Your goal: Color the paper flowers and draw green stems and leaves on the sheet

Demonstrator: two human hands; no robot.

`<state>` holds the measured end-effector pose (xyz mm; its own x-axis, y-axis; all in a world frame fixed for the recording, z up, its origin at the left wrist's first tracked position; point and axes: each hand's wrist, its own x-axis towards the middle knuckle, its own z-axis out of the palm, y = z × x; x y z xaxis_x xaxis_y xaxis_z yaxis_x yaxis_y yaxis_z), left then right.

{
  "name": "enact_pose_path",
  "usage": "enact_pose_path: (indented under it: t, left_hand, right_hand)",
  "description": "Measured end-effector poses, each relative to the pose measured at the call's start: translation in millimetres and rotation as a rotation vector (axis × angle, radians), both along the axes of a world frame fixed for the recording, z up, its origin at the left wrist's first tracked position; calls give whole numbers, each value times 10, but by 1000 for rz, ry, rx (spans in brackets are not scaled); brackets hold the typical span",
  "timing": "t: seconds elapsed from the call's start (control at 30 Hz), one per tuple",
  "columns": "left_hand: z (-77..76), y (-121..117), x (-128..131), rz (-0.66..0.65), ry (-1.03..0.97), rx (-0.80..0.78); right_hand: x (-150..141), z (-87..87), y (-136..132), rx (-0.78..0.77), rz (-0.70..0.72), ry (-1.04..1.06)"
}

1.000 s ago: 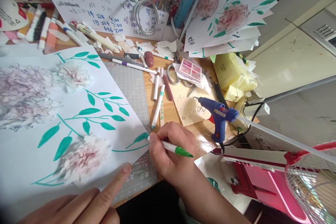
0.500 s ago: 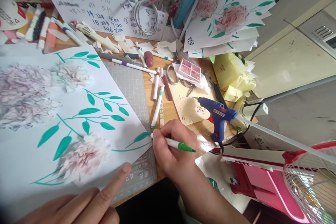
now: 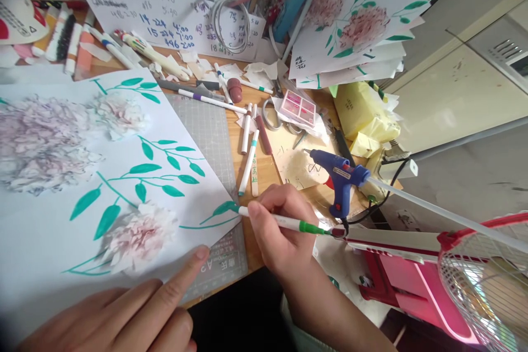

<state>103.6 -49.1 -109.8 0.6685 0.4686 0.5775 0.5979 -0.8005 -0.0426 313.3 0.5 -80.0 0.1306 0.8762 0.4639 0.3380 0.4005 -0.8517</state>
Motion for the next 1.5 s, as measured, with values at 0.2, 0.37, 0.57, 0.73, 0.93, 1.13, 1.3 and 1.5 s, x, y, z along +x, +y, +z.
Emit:
enact_pose_path:
  t: [0.2,0.37,0.57,0.73,0.93,1.13,1.3,1.5]
  left_hand:
    - [120,-17,31,36,72,-139]
    - [205,-12,36,33,47,-203]
    - [231,-24,29,27,60,-210]
    - [219,-41,39,64,46,-211]
    - [206,-27,42,52,32,-188]
    - [232,-17,37,47,29,-195]
    - [226,-10,48,52,47,-212]
    - [241,-20,43,36,40,-218]
  right_hand:
    - [-44,42,-112,-179,233,52]
    - [-124,68,-138,-136,226,-73]
    - [-156,81,-118,-58,198,-219]
    - [-141,92,-130,-64,302,-181]
    - [-119,69,-121,-93,267,-135]
    - [-94,53,-136,-85,284,-167]
    - [-29,18,-186,-118,200,-66]
    - [-41,37,-158,-153,253,-26]
